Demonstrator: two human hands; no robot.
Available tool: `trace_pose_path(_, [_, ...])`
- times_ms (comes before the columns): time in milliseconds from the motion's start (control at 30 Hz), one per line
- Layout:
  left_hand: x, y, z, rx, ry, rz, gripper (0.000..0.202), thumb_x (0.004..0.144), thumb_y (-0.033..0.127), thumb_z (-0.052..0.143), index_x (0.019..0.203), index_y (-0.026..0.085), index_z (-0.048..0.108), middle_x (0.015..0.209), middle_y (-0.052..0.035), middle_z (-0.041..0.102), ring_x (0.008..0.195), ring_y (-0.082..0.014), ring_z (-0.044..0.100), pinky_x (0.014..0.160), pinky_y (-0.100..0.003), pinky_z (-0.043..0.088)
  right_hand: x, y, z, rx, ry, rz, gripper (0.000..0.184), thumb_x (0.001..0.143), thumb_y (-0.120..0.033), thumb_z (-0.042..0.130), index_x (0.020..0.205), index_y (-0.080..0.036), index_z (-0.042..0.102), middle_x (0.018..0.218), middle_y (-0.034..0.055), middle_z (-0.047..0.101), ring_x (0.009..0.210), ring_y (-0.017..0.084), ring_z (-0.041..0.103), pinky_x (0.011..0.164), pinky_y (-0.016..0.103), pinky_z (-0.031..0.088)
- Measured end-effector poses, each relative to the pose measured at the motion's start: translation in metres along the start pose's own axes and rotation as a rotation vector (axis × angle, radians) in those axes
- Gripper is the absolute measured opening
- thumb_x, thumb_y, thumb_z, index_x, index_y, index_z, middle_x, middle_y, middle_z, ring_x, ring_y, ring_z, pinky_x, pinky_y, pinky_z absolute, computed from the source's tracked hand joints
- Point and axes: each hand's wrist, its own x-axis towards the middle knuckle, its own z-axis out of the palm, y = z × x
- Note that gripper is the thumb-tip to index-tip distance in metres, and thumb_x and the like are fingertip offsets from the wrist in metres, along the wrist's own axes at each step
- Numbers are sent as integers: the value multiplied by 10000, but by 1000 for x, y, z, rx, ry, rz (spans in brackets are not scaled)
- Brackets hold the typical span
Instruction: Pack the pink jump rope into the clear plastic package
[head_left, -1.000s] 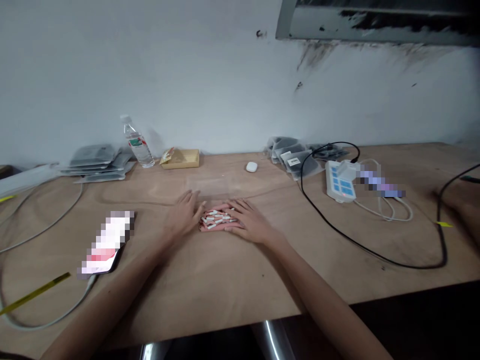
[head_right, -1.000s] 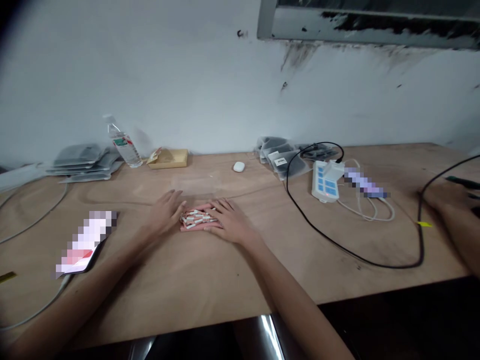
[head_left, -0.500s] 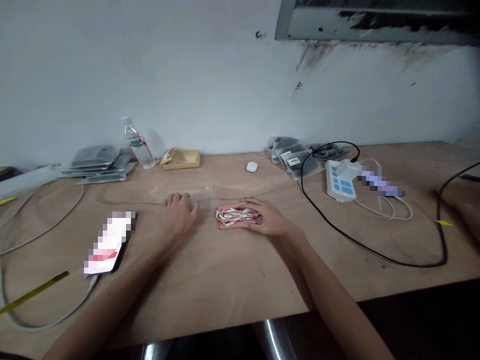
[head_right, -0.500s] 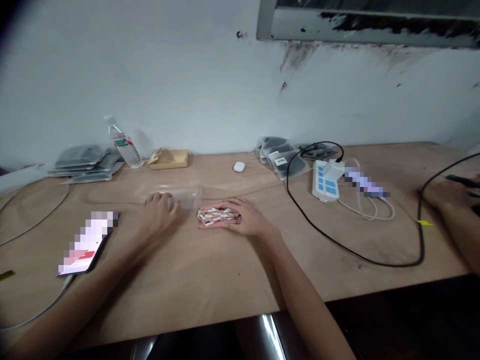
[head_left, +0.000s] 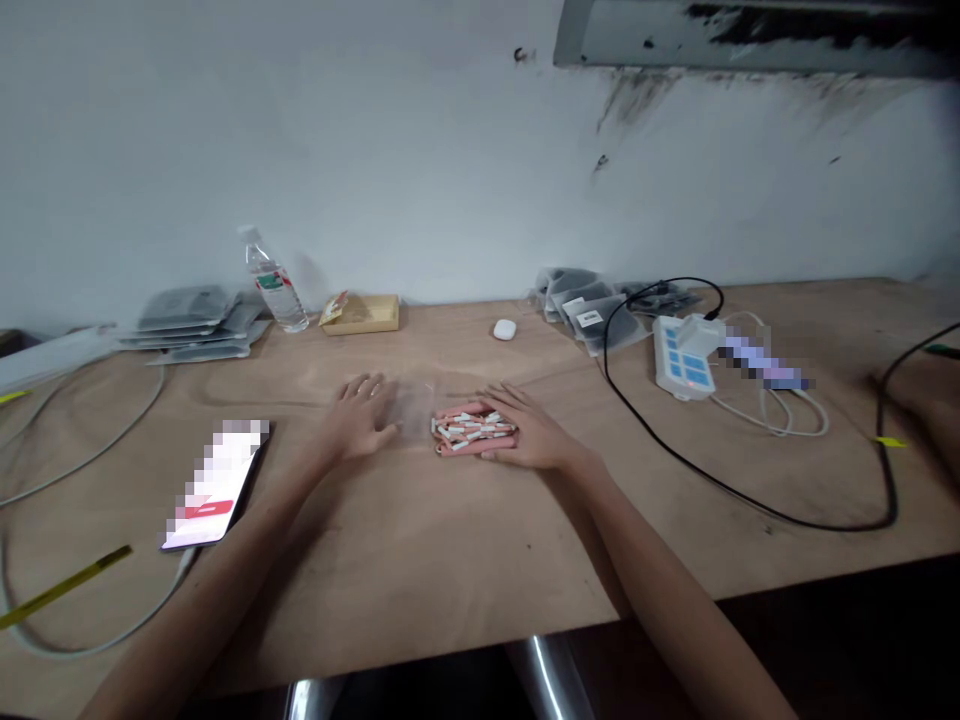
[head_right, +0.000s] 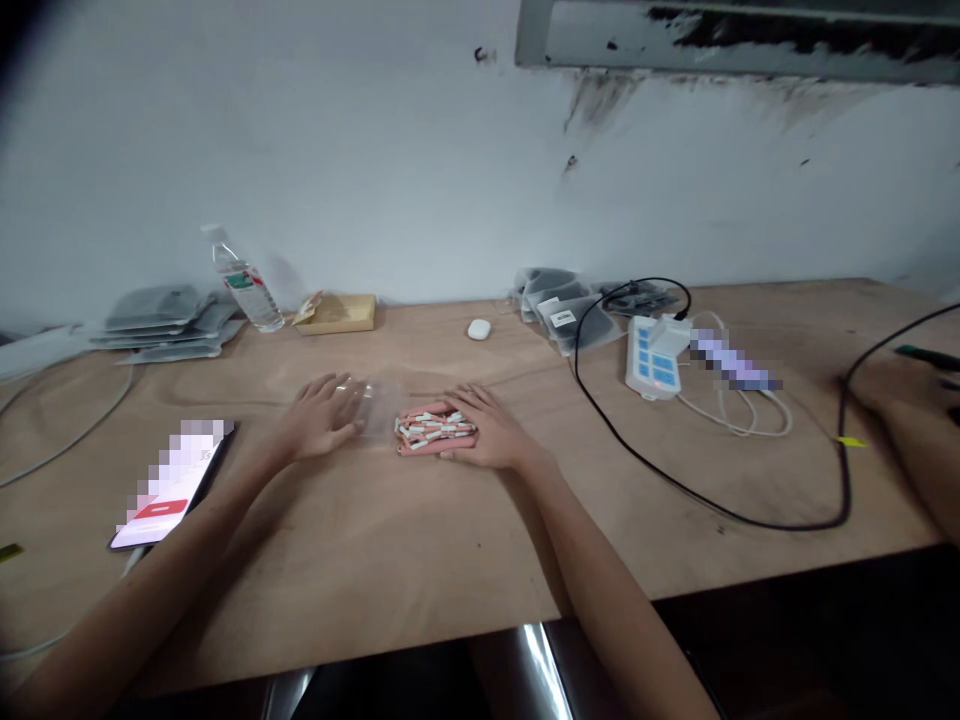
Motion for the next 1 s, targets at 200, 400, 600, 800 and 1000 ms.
trace_pose_path(200, [1, 7, -7, -102, 42, 157, 703, 873, 668, 545, 1403, 207, 560, 1396, -189, 528, 1335, -381, 454, 1122, -579, 332, 2, -1, -2, 43, -4, -44, 872, 837, -681, 677, 1544, -247, 407, 1539, 119, 485, 1476, 369, 355, 1201, 615, 297])
trace_pose_path(400, [-3, 16, 3, -75, -38, 151, 936, 824, 766, 547, 1537, 182, 383, 1577, -222, 366, 1482, -443, 274, 1180, -661, 170, 4, 2, 5, -12, 14, 67, 857, 825, -700, 673, 1516, -242, 454, 1581, 141, 421, 1500, 404, 285, 1196, 642, 281])
trace_pose_path(600, [-4, 55, 12, 67, -54, 52, 1026, 862, 827, 397, 1566, 87, 312, 1613, -289, 268, 1487, -511, 214, 1152, -715, 147, 9, 1, 26, 26, 108, 115, 673, 968, -569, 511, 1516, -184, 452, 1584, 151, 414, 1497, 367, 299, 1220, 611, 255])
trace_pose_path(800, [1, 78, 7, 154, -76, 39, 1018, 877, 834, 332, 1572, 90, 310, 1607, -269, 301, 1474, -496, 257, 1159, -686, 181, 13, -4, 43, 129, 131, 111, 568, 1056, -385, 273, 1574, -172, 363, 1617, 124, 371, 1524, 299, 268, 1233, 574, 264])
trace_pose_path(1000, [1, 76, 5, 132, -90, 48, 989, 884, 829, 330, 1571, 119, 321, 1610, -255, 306, 1475, -486, 268, 1147, -687, 213, 16, -9, 40, 176, 153, 159, 585, 1070, -470, 253, 1574, -195, 365, 1614, 119, 378, 1520, 296, 285, 1237, 570, 258])
